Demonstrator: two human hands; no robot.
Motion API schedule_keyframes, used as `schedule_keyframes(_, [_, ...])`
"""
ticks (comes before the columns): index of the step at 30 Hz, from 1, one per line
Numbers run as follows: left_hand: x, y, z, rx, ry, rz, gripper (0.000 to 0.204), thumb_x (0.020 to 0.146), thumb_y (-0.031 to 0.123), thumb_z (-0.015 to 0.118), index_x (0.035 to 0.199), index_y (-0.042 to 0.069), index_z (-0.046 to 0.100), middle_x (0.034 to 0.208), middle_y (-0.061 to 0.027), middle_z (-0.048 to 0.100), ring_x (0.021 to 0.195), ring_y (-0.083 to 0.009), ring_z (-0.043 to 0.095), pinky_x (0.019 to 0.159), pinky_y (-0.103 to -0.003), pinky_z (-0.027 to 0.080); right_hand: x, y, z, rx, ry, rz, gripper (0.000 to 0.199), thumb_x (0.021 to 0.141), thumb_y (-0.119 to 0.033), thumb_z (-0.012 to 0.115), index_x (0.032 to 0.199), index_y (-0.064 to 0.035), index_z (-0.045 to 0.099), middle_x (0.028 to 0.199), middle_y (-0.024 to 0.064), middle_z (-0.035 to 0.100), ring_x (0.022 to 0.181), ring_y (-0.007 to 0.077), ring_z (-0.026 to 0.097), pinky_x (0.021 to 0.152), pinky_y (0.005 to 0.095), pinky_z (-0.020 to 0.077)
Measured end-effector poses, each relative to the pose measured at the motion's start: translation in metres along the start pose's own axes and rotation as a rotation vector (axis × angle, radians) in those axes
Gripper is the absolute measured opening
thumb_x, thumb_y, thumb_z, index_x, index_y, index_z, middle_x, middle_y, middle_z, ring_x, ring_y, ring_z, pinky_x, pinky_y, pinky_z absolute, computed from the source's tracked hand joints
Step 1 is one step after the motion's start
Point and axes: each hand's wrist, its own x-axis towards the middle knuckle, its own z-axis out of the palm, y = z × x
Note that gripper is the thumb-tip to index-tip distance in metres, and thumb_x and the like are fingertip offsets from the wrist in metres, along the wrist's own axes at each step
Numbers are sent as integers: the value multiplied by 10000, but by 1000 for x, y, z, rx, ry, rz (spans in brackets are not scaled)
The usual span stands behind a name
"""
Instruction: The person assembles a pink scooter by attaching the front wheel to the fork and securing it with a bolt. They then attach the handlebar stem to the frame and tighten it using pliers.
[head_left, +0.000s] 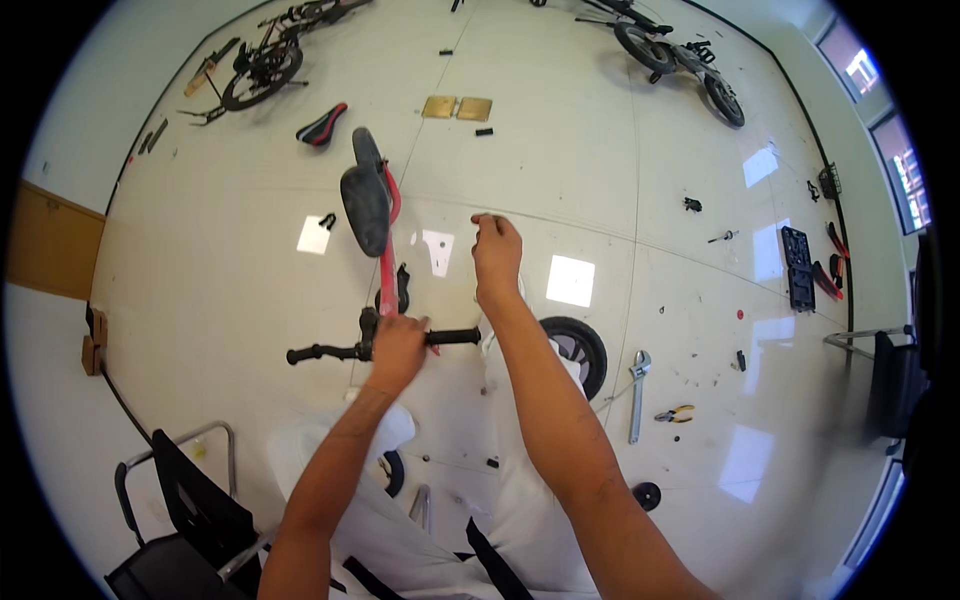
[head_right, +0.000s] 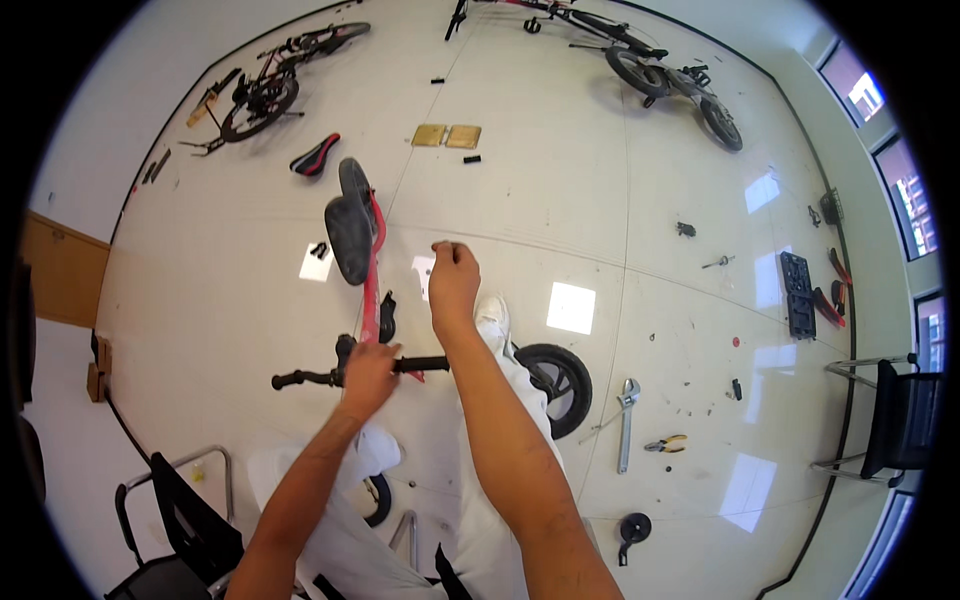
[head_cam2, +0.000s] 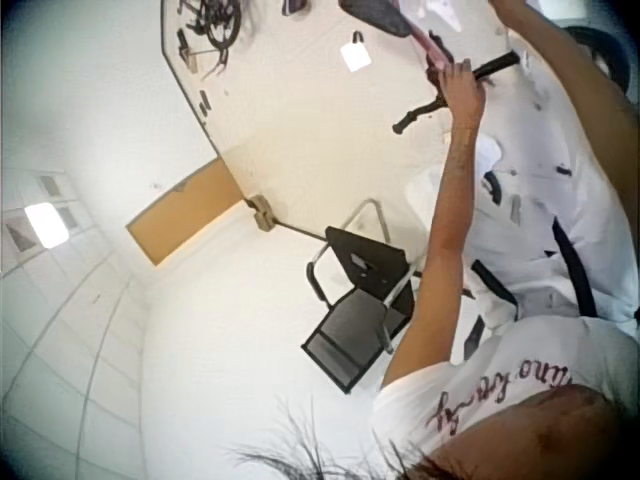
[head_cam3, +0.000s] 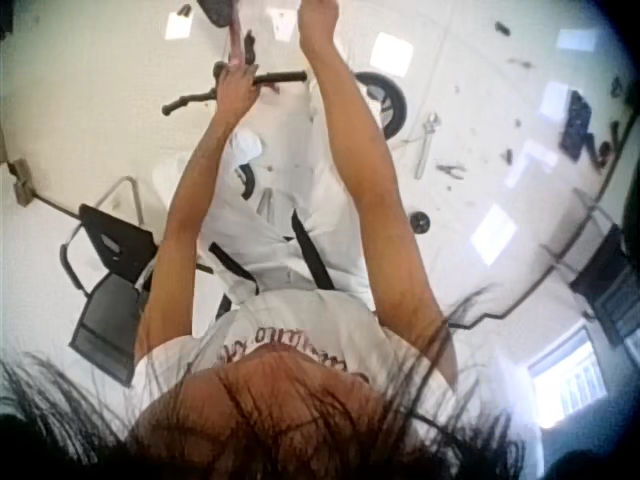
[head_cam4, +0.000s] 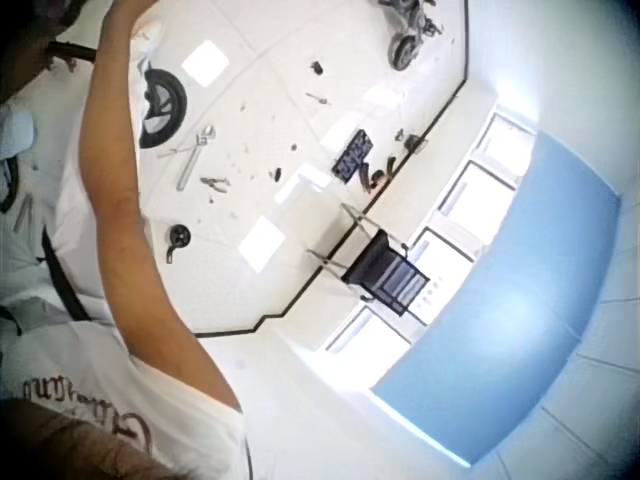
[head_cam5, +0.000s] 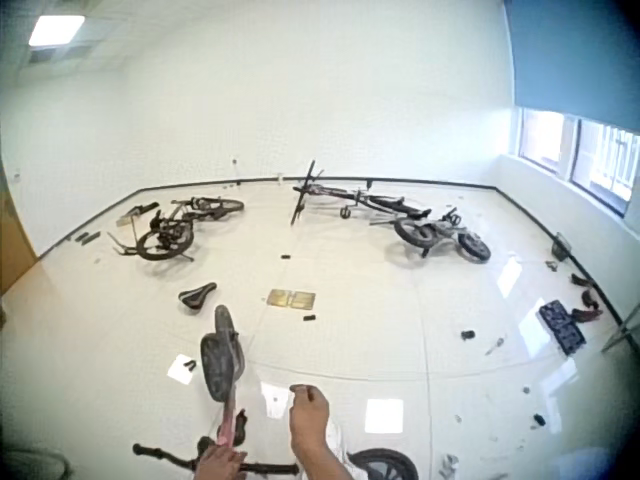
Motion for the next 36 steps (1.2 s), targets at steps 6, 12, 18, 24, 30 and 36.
schedule_keyframes(6, [42, 4, 9, -203, -289, -155, 168, 751, 118, 635, 882, 38, 566, 789, -164, 609, 735, -377, 613, 640, -467, 473, -3, -9, -15, -47, 117, -127, 268, 883, -199, 491, 910, 27, 632, 789, 122, 624, 711, 181, 550, 664, 316, 431])
schedule_keyframes(12, [74, -64, -24, -495, 110, -439, 239, 781, 140, 658, 939, -23, 581, 710, -188, 605, 641, -249, 612, 620, -368, 473, -6, -28, -28, -5, 227, -256, 236, 895, -173, 486, 921, 35, 594, 786, 134, 622, 704, 216, 565, 663, 317, 441])
schedule_keyframes(18, [117, -81, -93, -869, 559, -562, 221, 810, 138, 689, 805, 44, 488, 594, -8, 491, 448, -84, 452, 407, -236, 362, 4, -24, -36, -80, 306, -168, 279, 884, -226, 549, 985, 32, 573, 810, 126, 594, 720, 198, 542, 681, 318, 440])
schedule_keyframes(24, [84, -47, -127, -1223, 882, -663, 245, 840, 65, 649, 833, 84, 404, 578, 7, 411, 408, -70, 372, 375, -226, 312, 21, -19, -9, -114, 39, 128, 814, 743, -506, 699, 1239, 79, 424, 1068, 162, 528, 970, 254, 521, 846, 329, 420])
schedule_keyframes(30, [4, -7, -122, -1269, 986, -802, 233, 847, 48, 634, 849, 89, 404, 566, 1, 400, 404, -76, 363, 373, -223, 301, 65, 32, 23, -8, -250, 295, 1034, 686, -690, 631, 1298, 105, 380, 1123, 193, 518, 1063, 277, 495, 892, 391, 410])
schedule_keyframes(36, [-58, -12, -73, -1384, 1043, -1028, 193, 859, 75, 617, 807, 98, 433, 581, 4, 419, 414, -78, 363, 386, -226, 309, 59, 58, 34, 192, -177, 302, 404, 777, -346, 690, 899, 26, 588, 824, 72, 536, 723, 168, 485, 666, 329, 428])
